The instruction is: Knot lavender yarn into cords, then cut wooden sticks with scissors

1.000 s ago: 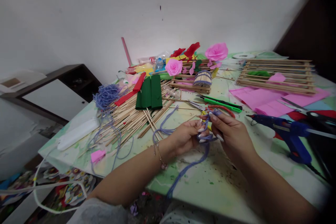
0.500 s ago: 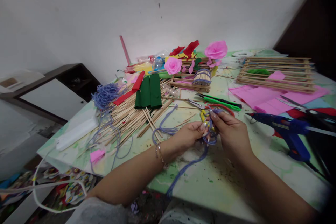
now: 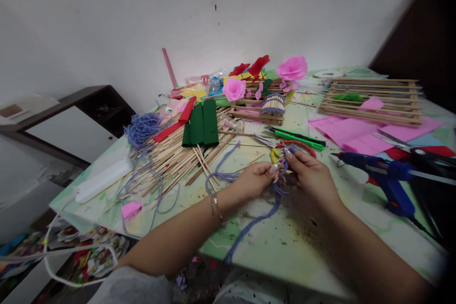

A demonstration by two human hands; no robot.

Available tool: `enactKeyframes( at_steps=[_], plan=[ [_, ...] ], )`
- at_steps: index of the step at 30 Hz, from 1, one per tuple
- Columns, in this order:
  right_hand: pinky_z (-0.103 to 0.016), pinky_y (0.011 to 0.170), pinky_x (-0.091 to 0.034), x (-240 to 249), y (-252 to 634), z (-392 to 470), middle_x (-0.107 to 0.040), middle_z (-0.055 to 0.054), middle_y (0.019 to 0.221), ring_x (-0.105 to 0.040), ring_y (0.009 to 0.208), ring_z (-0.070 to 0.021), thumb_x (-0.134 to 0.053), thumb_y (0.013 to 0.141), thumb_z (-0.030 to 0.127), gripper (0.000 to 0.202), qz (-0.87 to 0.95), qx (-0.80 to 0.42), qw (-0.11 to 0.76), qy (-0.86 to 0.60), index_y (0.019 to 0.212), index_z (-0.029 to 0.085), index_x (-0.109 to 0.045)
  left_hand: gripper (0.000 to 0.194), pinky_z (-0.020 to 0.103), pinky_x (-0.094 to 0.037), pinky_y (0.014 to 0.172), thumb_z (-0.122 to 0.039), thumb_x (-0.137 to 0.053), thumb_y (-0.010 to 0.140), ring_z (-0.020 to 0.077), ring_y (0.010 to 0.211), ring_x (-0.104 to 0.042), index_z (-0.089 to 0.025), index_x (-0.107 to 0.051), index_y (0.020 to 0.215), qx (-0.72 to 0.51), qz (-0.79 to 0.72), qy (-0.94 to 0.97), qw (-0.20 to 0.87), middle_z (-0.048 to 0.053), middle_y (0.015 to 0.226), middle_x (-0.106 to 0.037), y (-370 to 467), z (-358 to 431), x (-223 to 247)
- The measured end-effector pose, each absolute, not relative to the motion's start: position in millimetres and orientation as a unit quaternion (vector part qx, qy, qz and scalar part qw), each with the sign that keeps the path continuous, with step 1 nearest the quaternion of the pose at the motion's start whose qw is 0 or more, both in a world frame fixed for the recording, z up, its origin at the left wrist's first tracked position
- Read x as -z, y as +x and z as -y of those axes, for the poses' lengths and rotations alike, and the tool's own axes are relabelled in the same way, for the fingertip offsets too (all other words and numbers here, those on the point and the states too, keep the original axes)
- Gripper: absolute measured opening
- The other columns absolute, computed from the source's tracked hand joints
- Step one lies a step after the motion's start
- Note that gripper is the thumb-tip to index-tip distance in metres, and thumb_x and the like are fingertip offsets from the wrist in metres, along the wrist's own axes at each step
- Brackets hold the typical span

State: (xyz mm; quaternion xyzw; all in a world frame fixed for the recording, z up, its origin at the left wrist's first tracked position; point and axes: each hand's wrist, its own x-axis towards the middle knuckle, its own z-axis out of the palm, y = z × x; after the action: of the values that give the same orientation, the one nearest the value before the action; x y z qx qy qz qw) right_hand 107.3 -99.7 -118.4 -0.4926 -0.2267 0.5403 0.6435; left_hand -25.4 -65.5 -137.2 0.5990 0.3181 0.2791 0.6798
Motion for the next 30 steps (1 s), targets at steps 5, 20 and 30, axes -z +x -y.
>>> enactKeyframes(
  at_steps=[5,20,30],
  plan=[
    [-0.020,0.040,-0.035,118,109,100,-0.061,0.002,0.061,-0.046,0.046,-0.0075,-0.082,0.054,0.040,0.035,0.240,-0.530,0.636,-0.508,0.078,0.018,-0.071,0.051,0.023,-0.029,0.061,-0.064,-0.057,0.074,0.0085,0.061,-0.034,-0.015,-0.047,0.067,-0.284,-0.310,0.633,0.650,-0.003,0.065,-0.040,-24,66,138],
    [-0.018,0.037,-0.016,113,120,95,-0.032,0.011,0.045,-0.017,0.038,-0.0020,-0.079,0.062,0.029,0.028,0.255,-0.671,0.595,-0.361,0.072,0.020,-0.055,0.047,0.024,-0.034,0.069,-0.060,-0.059,0.076,0.0107,0.070,-0.040,-0.015,-0.052,0.069,-0.320,-0.283,0.639,0.639,-0.001,0.071,-0.044,-27,67,127],
    [-0.027,0.047,-0.013,72,169,101,-0.042,0.008,0.052,-0.010,0.042,-0.0028,-0.070,0.068,0.030,0.014,0.316,-0.560,0.644,-0.415,0.068,0.023,-0.058,0.049,0.020,-0.028,0.048,-0.062,-0.057,0.077,0.0052,0.044,-0.037,-0.015,-0.048,0.063,-0.173,-0.306,0.506,0.788,-0.004,0.054,-0.043,-91,174,101]
  ],
)
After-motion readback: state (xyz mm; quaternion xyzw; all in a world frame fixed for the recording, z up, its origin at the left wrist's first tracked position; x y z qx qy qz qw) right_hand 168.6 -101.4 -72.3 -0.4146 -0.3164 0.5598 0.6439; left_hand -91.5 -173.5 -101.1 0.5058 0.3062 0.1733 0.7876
